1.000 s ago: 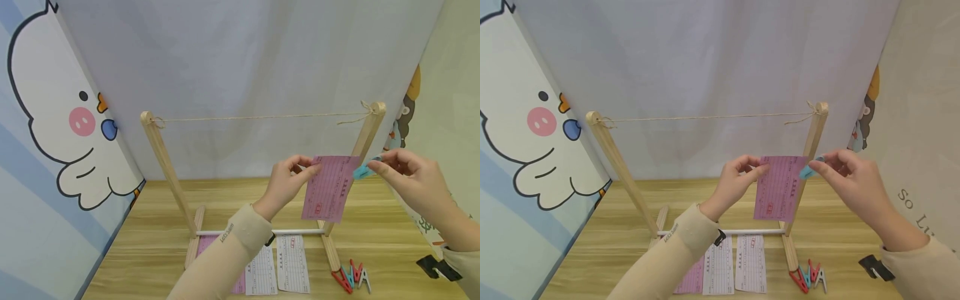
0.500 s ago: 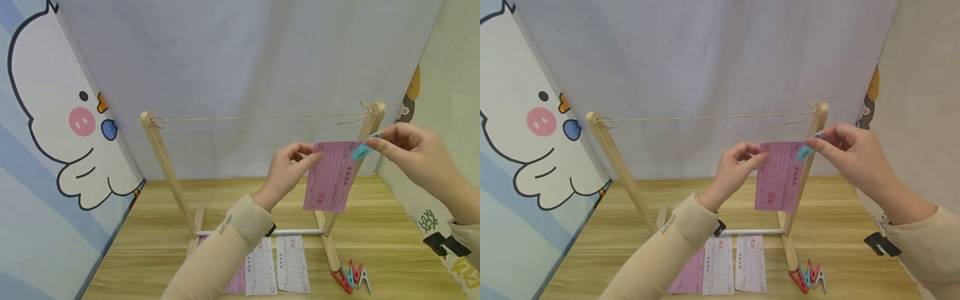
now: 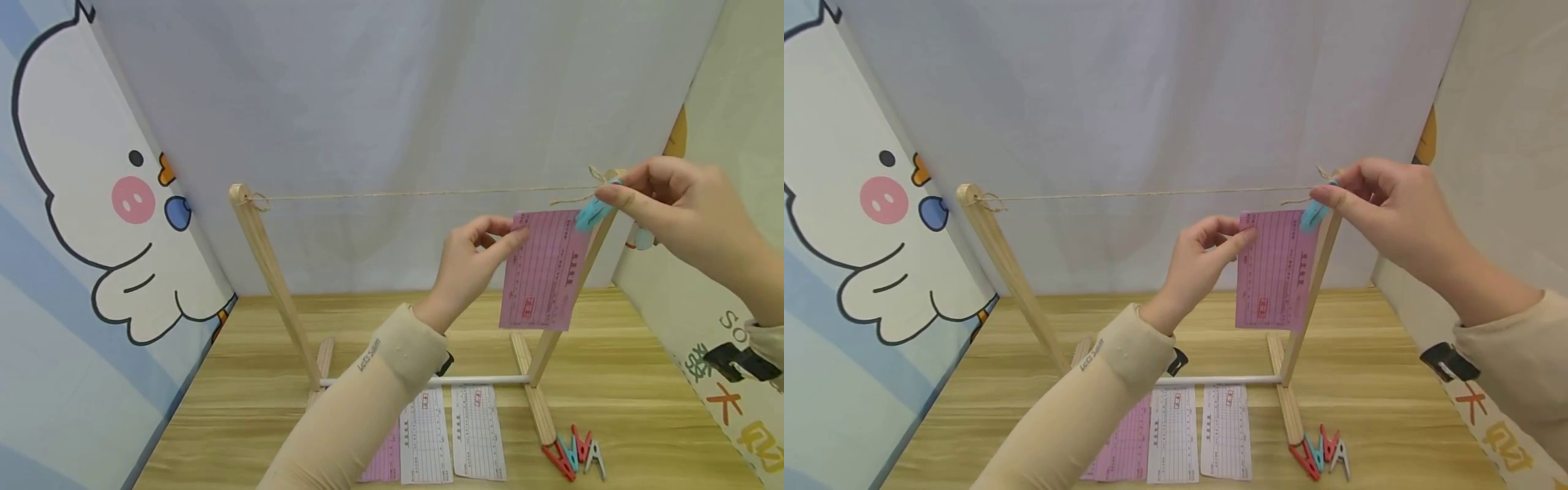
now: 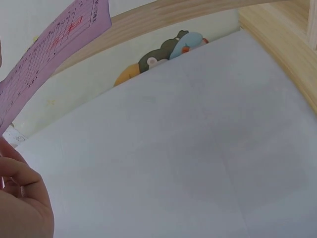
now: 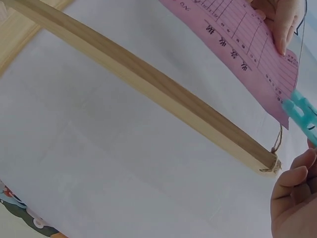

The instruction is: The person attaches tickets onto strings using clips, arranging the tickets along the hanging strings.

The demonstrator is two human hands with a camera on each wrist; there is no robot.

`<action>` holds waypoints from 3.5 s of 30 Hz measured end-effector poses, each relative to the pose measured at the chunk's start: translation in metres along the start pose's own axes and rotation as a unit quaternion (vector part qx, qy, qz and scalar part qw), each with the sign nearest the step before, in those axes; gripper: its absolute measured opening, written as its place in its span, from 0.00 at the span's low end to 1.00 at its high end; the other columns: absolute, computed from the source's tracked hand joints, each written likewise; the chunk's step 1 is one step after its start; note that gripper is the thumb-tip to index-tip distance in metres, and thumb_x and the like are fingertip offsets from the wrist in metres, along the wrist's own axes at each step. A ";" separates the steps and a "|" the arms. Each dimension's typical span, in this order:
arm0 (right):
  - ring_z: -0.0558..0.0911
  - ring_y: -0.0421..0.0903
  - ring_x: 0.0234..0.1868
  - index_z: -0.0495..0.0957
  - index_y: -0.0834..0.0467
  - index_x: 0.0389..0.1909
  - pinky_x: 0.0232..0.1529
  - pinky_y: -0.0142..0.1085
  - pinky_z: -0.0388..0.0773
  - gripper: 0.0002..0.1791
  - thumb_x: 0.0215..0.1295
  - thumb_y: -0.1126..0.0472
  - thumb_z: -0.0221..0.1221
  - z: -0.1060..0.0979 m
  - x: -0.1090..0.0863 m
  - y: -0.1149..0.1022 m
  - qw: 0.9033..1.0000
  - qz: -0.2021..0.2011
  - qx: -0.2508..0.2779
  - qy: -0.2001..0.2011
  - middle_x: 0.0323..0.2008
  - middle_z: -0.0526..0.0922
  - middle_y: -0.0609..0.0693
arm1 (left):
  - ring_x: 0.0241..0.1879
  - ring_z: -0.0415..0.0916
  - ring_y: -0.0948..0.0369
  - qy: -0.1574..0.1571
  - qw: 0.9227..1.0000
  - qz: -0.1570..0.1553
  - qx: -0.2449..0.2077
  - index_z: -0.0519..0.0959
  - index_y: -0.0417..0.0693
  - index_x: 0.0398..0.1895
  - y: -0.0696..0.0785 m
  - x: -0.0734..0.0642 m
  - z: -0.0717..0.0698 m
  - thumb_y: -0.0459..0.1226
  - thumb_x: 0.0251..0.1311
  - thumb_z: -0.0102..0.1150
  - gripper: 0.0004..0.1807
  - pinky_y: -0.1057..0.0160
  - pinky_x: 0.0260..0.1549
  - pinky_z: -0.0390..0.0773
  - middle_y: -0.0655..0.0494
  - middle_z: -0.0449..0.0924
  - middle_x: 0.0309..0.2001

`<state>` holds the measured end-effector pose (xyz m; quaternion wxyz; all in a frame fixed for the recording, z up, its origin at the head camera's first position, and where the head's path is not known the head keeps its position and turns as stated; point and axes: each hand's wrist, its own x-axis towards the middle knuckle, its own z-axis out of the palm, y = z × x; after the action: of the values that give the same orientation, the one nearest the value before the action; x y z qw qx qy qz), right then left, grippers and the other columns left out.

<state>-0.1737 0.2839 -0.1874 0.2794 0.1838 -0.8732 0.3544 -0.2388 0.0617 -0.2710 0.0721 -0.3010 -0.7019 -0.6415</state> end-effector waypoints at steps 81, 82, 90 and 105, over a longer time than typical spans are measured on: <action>0.69 0.48 0.10 0.84 0.59 0.48 0.16 0.34 0.65 0.24 0.67 0.43 0.61 0.014 0.046 -0.023 0.983 0.092 -0.114 -0.114 0.09 0.71 0.52 | 0.24 0.66 0.70 0.055 0.998 -0.009 -0.004 0.85 0.41 0.43 -0.006 0.013 0.002 0.41 0.65 0.64 0.12 0.75 0.24 0.65 0.50 0.84 0.32; 0.69 0.48 0.10 0.83 0.59 0.49 0.17 0.33 0.66 0.24 0.66 0.43 0.62 0.014 0.046 -0.023 0.983 0.092 -0.112 -0.115 0.08 0.71 0.52 | 0.24 0.67 0.70 0.056 0.998 -0.009 -0.003 0.85 0.41 0.43 -0.006 0.013 0.001 0.41 0.64 0.64 0.12 0.75 0.24 0.65 0.50 0.84 0.32; 0.63 0.47 0.08 0.75 0.63 0.62 0.19 0.33 0.68 0.35 0.66 0.40 0.60 0.012 0.046 -0.026 0.977 0.127 -0.101 -0.141 0.07 0.65 0.51 | 0.24 0.66 0.70 0.069 0.998 -0.007 -0.001 0.85 0.42 0.42 -0.004 0.014 0.001 0.41 0.64 0.64 0.12 0.75 0.23 0.65 0.51 0.84 0.33; 0.64 0.45 0.10 0.69 0.53 0.70 0.12 0.39 0.66 0.37 0.67 0.35 0.56 0.008 0.044 -0.024 0.971 0.152 -0.094 -0.157 0.13 0.70 0.48 | 0.24 0.67 0.71 0.075 0.997 -0.010 0.002 0.85 0.43 0.42 -0.004 0.014 -0.001 0.41 0.63 0.65 0.11 0.75 0.24 0.65 0.51 0.85 0.34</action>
<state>-0.1984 0.2565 -0.1524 0.0978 0.0751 -0.9533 0.2758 -0.2518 0.0657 -0.2674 0.1181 -0.2449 -0.6986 -0.6618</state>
